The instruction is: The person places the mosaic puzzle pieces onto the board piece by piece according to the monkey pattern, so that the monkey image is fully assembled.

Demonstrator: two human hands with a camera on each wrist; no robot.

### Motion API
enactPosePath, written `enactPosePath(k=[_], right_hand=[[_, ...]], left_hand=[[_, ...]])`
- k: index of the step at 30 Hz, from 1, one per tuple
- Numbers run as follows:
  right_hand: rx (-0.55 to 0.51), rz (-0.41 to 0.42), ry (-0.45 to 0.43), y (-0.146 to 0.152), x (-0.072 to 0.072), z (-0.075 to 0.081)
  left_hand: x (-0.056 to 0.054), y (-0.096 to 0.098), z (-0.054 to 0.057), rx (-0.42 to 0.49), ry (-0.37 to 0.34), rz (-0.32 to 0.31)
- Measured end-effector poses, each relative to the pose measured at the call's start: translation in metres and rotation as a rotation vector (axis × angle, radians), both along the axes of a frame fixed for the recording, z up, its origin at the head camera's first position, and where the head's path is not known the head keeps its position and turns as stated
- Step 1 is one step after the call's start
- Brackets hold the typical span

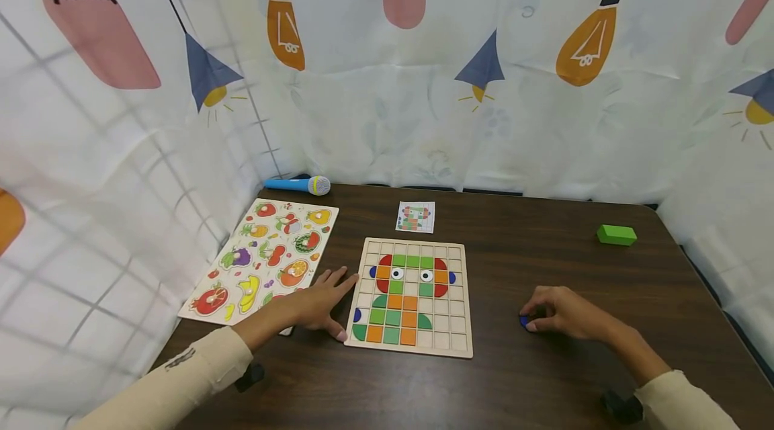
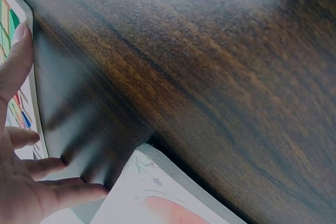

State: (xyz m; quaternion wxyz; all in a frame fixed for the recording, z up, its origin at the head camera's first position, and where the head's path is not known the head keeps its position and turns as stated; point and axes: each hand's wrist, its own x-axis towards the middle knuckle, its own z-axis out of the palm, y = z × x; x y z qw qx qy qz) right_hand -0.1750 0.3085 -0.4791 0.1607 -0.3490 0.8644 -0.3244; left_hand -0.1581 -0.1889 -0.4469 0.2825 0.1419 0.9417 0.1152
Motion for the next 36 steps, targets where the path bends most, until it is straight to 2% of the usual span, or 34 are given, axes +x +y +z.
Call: enactPosePath(k=[5, 9, 17, 20, 30, 32, 36], right_hand=[[0.034, -0.031, 0.061, -0.005, 0.0, -0.002], [0.052, -0.05, 0.075, -0.008, 0.0, -0.003], [0.026, -0.065, 0.015, -0.008, -0.001, -0.002], [0.028, -0.077, 0.02, -0.007, 0.0, -0.003], [0.03, -0.026, 0.16, -0.006, 0.009, -0.008], [0.045, -0.011, 0.162, -0.006, 0.01, -0.006], [0.078, 0.014, 0.096, -0.008, 0.013, -0.002]], left_hand=[[0.0, 0.0, -0.001, 0.003, 0.0, -0.001], [-0.001, 0.0, -0.001, 0.0, -0.002, -0.002], [-0.002, 0.0, -0.001, -0.011, -0.005, -0.005], [-0.002, 0.001, 0.001, -0.007, -0.003, -0.003], [-0.001, 0.0, 0.001, -0.005, -0.005, -0.005], [-0.001, 0.0, 0.001, -0.003, -0.006, -0.005], [-0.001, 0.0, 0.0, -0.002, -0.006, -0.005]])
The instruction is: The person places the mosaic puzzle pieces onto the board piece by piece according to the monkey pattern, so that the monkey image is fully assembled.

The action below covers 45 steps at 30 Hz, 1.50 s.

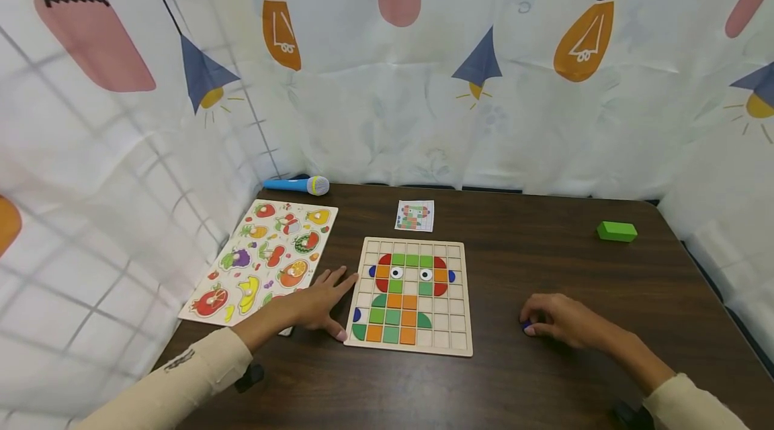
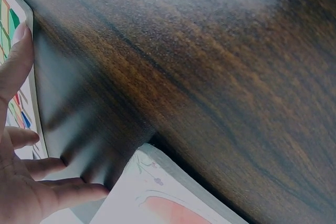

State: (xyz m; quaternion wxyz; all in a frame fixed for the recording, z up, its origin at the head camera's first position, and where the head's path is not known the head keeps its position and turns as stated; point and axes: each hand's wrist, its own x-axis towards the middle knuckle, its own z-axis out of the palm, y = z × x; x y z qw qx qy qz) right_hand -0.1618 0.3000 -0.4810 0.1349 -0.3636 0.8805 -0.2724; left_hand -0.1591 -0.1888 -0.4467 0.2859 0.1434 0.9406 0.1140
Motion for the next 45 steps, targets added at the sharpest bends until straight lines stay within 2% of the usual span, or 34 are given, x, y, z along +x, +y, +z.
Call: enactPosePath(k=[3, 8, 11, 15, 18, 25, 32, 39, 45], right_hand=[[-0.006, 0.002, -0.031, -0.004, 0.001, 0.004], [-0.039, 0.026, -0.002, -0.02, -0.005, 0.008], [-0.066, 0.054, -0.047, -0.035, -0.011, 0.012], [-0.082, 0.046, -0.133, -0.064, -0.019, 0.017], [-0.074, 0.049, -0.159, -0.091, -0.025, 0.02], [-0.129, 0.132, -0.149, -0.159, -0.038, 0.018], [-0.165, 0.118, -0.152, -0.218, -0.044, 0.016], [-0.131, 0.126, -0.154, -0.256, -0.047, 0.014], [-0.093, 0.1, -0.146, -0.279, -0.048, 0.007]], left_hand=[[0.001, -0.001, 0.0, 0.003, 0.001, 0.001], [0.001, -0.001, -0.001, 0.011, 0.004, 0.005], [0.001, -0.001, -0.003, 0.009, 0.004, 0.006], [0.001, -0.001, -0.003, 0.003, 0.003, 0.002], [0.001, -0.001, -0.002, 0.001, 0.007, -0.002], [0.001, -0.001, -0.002, -0.002, 0.013, -0.011], [-0.001, -0.001, -0.003, -0.003, 0.022, -0.028], [-0.001, -0.002, -0.004, 0.0, 0.025, -0.038], [0.0, -0.003, -0.003, 0.002, 0.038, -0.047]])
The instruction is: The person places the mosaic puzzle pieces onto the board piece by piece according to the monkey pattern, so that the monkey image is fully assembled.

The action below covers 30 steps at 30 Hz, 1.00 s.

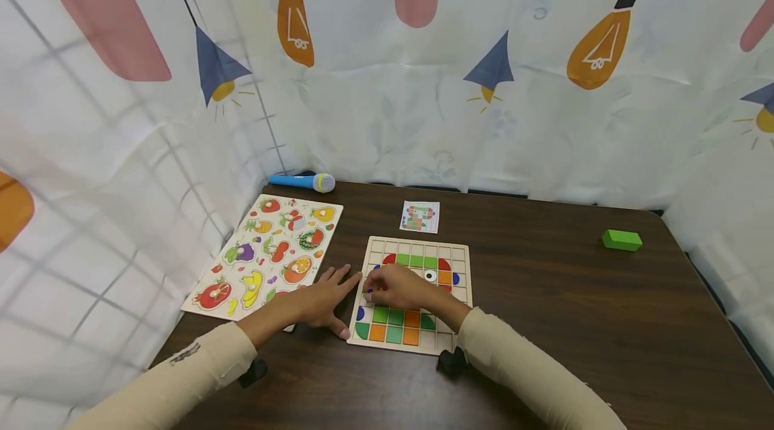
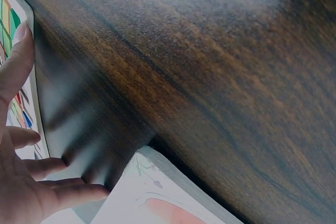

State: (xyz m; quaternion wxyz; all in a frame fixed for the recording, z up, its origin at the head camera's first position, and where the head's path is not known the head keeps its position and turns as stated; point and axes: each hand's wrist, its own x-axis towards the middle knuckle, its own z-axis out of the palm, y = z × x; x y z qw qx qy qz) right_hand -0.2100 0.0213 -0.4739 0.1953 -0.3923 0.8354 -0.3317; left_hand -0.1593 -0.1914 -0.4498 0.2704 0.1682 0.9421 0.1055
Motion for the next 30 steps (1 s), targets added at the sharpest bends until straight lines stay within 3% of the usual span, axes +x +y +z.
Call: enactPosePath(k=[12, 20, 30], right_hand=[[0.075, -0.03, 0.101, -0.011, 0.001, -0.005], [0.09, -0.068, 0.101, -0.002, -0.003, -0.005], [0.118, -0.041, 0.127, -0.005, -0.001, -0.004]], left_hand=[[0.0, 0.001, 0.004, 0.01, -0.013, 0.006], [0.0, 0.001, 0.003, 0.004, -0.011, 0.011], [0.0, 0.0, 0.001, 0.015, -0.007, 0.011]])
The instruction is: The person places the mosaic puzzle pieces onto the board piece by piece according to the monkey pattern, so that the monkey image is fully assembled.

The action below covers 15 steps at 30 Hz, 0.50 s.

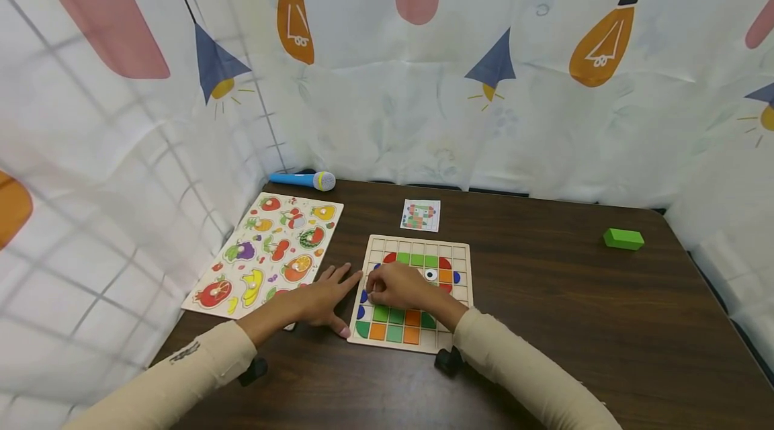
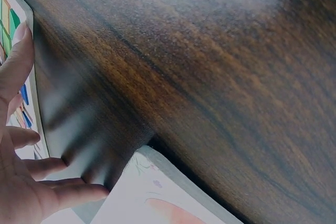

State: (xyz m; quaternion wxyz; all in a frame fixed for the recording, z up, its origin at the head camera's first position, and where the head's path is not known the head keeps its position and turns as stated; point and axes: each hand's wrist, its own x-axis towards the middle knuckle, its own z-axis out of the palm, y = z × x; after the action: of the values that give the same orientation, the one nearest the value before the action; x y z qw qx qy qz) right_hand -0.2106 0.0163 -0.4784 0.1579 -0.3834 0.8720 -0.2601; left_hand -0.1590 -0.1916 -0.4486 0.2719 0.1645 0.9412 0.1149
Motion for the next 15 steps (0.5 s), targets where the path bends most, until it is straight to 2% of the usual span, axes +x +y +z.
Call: enactPosePath(k=[5, 9, 15], right_hand=[[-0.001, -0.031, -0.005, 0.002, 0.002, 0.0], [0.006, -0.062, 0.004, 0.011, 0.003, 0.007], [-0.012, -0.112, 0.149, 0.048, 0.005, 0.029]], left_hand=[[-0.001, 0.002, 0.001, 0.0, -0.002, -0.009], [-0.001, 0.001, 0.002, -0.008, -0.01, -0.001], [-0.001, -0.007, 0.005, 0.006, -0.041, 0.013]])
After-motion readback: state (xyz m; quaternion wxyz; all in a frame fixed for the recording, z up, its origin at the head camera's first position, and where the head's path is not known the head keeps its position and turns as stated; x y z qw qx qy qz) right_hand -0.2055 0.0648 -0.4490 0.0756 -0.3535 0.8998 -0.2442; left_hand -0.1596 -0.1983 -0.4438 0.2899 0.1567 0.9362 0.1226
